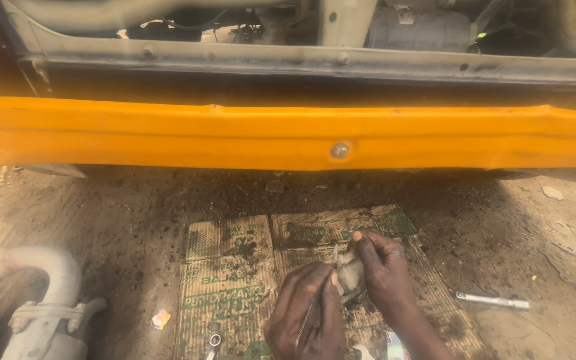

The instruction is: Cleaning and inspecting vehicle engine housing components on the ground.

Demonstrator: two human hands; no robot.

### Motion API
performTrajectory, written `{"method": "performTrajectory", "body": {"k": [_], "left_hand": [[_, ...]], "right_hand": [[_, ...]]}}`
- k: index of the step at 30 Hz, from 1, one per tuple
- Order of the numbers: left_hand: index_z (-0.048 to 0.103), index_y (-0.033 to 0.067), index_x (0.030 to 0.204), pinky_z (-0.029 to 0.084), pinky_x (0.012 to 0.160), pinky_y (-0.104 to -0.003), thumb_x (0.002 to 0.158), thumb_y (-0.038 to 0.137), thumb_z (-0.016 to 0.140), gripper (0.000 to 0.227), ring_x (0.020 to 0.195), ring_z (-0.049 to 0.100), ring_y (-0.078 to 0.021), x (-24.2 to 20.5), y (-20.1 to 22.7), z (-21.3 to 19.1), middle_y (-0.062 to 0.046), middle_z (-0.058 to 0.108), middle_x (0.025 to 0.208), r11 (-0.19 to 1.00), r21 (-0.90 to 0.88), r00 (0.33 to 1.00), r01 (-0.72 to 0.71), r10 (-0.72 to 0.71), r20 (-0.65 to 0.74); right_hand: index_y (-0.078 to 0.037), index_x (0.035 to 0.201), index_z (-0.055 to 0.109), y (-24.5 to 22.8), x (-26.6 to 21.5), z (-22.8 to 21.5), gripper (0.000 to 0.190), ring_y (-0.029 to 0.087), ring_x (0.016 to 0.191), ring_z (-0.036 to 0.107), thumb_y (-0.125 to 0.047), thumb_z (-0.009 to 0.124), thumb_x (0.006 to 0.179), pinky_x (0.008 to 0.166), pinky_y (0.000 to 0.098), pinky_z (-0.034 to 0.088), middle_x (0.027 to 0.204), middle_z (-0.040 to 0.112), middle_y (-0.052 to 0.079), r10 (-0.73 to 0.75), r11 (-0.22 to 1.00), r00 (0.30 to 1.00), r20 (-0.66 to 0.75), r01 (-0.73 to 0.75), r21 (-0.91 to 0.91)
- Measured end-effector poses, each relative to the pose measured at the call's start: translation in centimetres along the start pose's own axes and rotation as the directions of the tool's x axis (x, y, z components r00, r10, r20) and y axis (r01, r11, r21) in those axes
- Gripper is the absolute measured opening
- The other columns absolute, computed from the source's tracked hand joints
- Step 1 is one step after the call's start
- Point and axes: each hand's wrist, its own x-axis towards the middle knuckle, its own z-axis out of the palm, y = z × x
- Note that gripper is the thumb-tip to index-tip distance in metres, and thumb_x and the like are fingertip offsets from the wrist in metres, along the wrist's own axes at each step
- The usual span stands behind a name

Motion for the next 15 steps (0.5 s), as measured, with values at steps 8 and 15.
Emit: {"method": "performTrajectory", "body": {"k": [8,15], "left_hand": [[0.071,0.0,0.103,0.067,0.065,-0.032,0.089,0.001,0.06,0.018,0.092,0.083,-0.0248,-0.2,1.4,-0.1,-0.021,0.075,0.102,0.997,0.009,0.997,0.071,-0.071,0.004],[0.07,-0.0035,0.103,0.069,0.068,-0.031,0.092,0.0,0.057,0.018,0.091,0.083,-0.0254,-1.9,-1.3,0.7,-0.022,0.077,0.1,0.98,-0.159,0.992,0.12,-0.126,-0.022]], "right_hand": [[-0.003,0.074,0.064,-0.1,-0.1,-0.2,0.036,0.011,0.061,0.049,-0.026,0.057,0.101,0.057,0.0309,0.042,0.065,0.055,0.003,0.118,0.992,0.992,-0.032,-0.117,0.041],[-0.005,0.078,0.069,-0.2,-0.1,0.4,0.031,0.01,0.063,0.056,-0.025,0.057,0.098,0.059,0.03,0.048,0.07,0.061,0.001,0.013,1.0,1.0,-0.026,-0.013,0.01]]}}
